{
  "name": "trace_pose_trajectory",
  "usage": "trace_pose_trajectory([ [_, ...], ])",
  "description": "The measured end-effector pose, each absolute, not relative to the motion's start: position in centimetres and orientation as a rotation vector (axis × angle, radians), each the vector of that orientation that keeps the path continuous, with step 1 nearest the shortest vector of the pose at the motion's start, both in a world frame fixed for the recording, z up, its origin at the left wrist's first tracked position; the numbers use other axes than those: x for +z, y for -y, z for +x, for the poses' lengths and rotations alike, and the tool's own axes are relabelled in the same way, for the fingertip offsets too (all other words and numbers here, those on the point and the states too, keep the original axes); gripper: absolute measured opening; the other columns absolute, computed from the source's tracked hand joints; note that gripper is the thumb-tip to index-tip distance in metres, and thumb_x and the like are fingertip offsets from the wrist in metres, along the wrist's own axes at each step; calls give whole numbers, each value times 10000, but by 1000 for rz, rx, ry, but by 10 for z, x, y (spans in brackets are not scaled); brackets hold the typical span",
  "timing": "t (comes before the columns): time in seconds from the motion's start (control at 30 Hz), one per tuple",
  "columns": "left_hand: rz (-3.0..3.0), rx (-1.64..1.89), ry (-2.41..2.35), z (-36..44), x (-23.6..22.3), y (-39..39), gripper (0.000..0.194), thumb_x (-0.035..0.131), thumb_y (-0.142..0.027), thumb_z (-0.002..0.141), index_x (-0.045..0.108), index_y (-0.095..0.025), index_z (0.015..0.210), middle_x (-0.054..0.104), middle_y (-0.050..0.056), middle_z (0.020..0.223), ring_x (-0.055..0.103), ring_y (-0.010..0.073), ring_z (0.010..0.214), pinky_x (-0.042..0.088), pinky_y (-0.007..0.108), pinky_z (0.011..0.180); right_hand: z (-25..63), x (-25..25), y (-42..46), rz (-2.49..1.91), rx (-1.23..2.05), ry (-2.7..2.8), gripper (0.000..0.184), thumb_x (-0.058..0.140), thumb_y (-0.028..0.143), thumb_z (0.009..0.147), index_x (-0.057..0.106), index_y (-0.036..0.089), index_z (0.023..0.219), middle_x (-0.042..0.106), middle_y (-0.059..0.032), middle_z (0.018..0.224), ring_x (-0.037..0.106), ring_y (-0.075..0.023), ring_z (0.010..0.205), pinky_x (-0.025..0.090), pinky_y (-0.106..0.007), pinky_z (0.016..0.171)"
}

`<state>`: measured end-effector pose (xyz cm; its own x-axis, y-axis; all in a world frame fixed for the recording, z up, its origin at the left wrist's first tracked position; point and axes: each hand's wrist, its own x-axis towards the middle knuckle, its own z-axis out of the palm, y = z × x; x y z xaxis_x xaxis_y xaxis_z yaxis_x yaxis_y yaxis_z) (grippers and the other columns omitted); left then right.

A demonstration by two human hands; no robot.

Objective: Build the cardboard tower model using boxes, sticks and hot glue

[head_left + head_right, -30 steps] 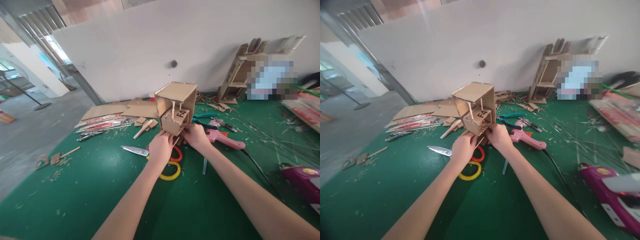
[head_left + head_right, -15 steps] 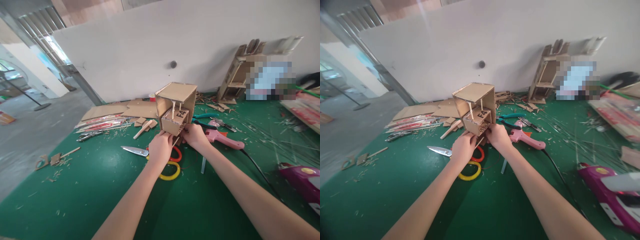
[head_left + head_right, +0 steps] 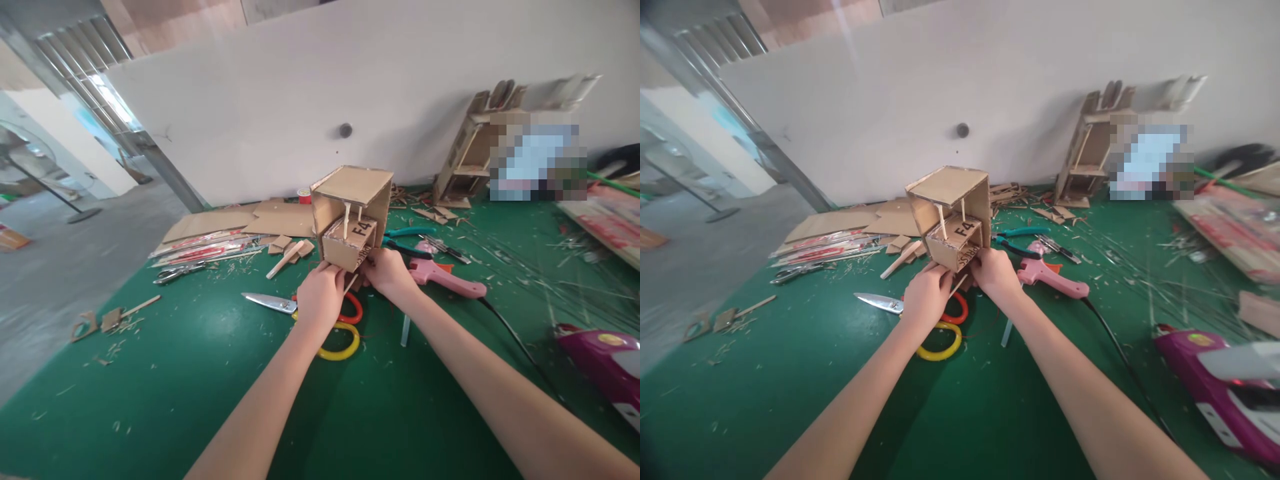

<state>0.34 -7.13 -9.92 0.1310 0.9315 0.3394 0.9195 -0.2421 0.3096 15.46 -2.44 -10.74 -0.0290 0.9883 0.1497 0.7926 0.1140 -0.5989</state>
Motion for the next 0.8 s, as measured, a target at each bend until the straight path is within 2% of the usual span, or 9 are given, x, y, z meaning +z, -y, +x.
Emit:
trace_pose_trajectory([
  [0.17,2332,711,-1921,4,-99,71,230,444,-284,937,669,-249,905,681,6,1021,646,184,851,422,252,625,156,-106,28,-1711,495,1859,210,487,187,816,636,184,667,647,-24,509,649,-167,555,437,-222,545],
  [0.43,2304,660,-1931,5,-96,71,236,437,-264,939,669,-239,904,676,25,1030,650,192,879,445,254,670,156,-94,41,-1546,600,1836,110,546,251,788,610,174,742,695,-38,669,653,-158,586,441,-216,540],
  [0.7,2321,670,-1896,4,-95,71,242,415,-239,942,649,-257,1003,664,24,1082,641,189,912,440,256,683,147,-87,41,-1402,750,1667,196,548,307,781,628,160,883,675,-25,705,607,-147,573,448,-235,529],
  [0.8,2312,645,-1922,4,-95,71,245,408,-243,940,646,-254,996,662,29,1069,641,194,881,435,263,654,143,-85,38,-1305,790,1594,204,581,318,758,631,165,883,684,-30,763,608,-144,631,473,-245,593],
])
